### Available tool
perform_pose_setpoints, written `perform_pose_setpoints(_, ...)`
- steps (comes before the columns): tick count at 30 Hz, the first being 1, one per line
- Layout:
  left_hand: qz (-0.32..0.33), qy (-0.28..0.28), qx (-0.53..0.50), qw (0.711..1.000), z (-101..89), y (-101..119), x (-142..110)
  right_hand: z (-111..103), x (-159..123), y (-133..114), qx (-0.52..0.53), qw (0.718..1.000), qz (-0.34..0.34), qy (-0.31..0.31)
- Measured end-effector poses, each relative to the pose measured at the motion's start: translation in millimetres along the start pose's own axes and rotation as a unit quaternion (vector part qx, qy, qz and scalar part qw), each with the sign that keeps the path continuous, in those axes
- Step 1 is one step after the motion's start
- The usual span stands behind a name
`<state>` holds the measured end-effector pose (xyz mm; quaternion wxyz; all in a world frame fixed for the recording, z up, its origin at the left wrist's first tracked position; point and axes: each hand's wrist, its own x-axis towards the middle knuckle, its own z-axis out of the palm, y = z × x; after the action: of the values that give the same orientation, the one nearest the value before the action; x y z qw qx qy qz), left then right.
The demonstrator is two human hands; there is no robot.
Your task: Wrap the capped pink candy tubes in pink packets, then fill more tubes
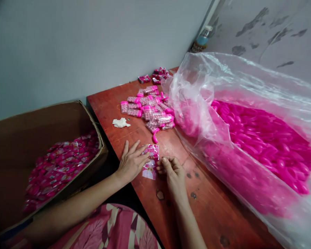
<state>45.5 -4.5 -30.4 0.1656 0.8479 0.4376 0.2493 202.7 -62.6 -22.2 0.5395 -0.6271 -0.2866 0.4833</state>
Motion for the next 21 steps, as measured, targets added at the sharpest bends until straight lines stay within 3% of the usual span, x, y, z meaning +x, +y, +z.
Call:
perform_pose_setpoints(5, 0.011, 0.046, -0.05, 0.998, 2.1, -2.2, -1.2, 6.6, 2.8, -6.4, -0.066, 0.996, -0.049, 0.033)
perform_pose_setpoints(8, 0.008, 0.067, -0.12, 0.99, -4.3, -0.8, -1.2, 16.2, 5.9, -14.9, 0.011, 1.0, -0.019, -0.01)
perform_pose_setpoints(10, -0.032, 0.073, -0.211, 0.974, -13.6, 2.0, -1.1, 22.7, 7.7, -21.1, 0.066, 0.998, -0.011, -0.022)
perform_pose_setpoints(13, -0.156, 0.044, -0.403, 0.901, -27.9, 6.5, -0.8, 31.4, 7.9, -29.7, 0.092, 0.995, -0.016, -0.026)
perform_pose_setpoints(16, -0.255, -0.038, -0.58, 0.773, -33.2, 7.5, -0.3, 38.1, 7.4, -36.6, 0.06, 0.996, 0.003, -0.068)
perform_pose_setpoints(18, -0.292, -0.058, -0.638, 0.71, -31.5, 5.4, -0.6, 40.1, 10.6, -40.5, 0.005, 0.995, 0.008, -0.104)
perform_pose_setpoints(21, -0.339, -0.035, -0.64, 0.689, -27.3, 0.0, -3.0, 39.2, 26.2, -44.1, -0.156, 0.982, -0.068, -0.076)
